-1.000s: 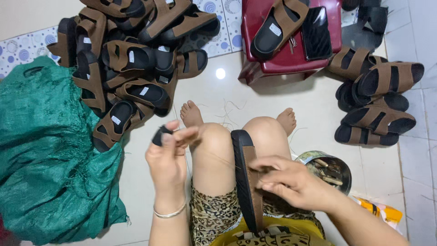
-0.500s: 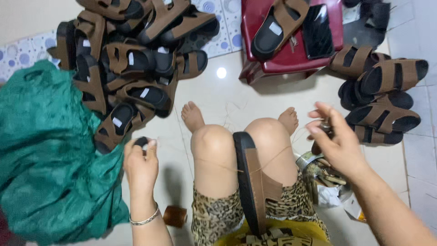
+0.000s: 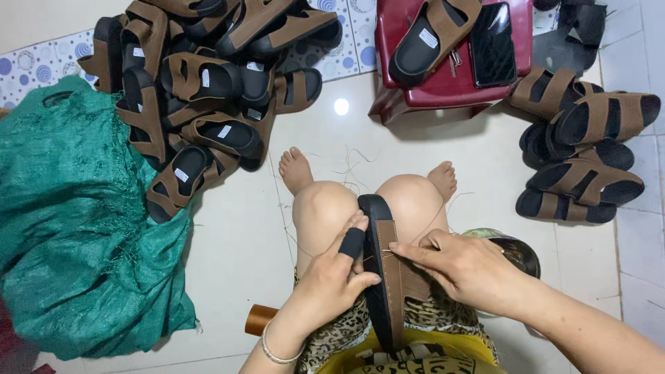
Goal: The person sits on the floor and sews a brown sandal using a needle and thread. They repeatedly push the needle through the sole and pull the thread to stitch the sandal together.
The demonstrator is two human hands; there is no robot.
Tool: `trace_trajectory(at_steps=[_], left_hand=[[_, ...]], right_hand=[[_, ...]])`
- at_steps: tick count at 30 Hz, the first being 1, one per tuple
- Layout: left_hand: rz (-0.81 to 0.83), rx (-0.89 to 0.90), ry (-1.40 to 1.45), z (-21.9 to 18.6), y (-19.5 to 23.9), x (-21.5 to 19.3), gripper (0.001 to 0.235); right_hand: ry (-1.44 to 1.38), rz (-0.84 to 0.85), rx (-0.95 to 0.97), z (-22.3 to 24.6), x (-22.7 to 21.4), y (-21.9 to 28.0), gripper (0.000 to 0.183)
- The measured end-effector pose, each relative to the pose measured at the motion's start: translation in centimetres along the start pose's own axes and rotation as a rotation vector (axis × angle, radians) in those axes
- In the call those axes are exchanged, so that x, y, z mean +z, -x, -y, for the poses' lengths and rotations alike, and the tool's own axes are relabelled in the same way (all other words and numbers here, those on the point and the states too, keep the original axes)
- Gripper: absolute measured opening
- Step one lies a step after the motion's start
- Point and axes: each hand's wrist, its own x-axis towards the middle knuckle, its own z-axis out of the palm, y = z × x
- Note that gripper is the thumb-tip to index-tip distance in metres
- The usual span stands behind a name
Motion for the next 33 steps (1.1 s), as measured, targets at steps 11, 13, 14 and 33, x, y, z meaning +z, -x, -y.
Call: trace_trajectory(at_steps=[11, 13, 14, 33], left_hand=[[-0.136, 0.099, -0.135, 1.5, -0.4, 1.7, 0.085], [-0.164, 0.134, -0.186, 2.1, -0.3, 1.8, 0.084], [-0.148, 0.126, -0.193, 2.5, -0.3, 1.9, 0.084], [-0.005, 0.051, 1.056, -1.9, 2.1, -1.4, 0.027]], right_hand=[[0.312, 0.134, 0.062, 2.6, -1.6, -0.9, 0.068], [0.341, 0.179, 0.070, 3.1, -1.9, -2.0, 0.070], [0.264, 0.201, 0.089, 3.0, -1.9, -2.6, 0.054], [0.115, -0.246, -0.069, 2.8, -0.5, -1.5, 0.043]])
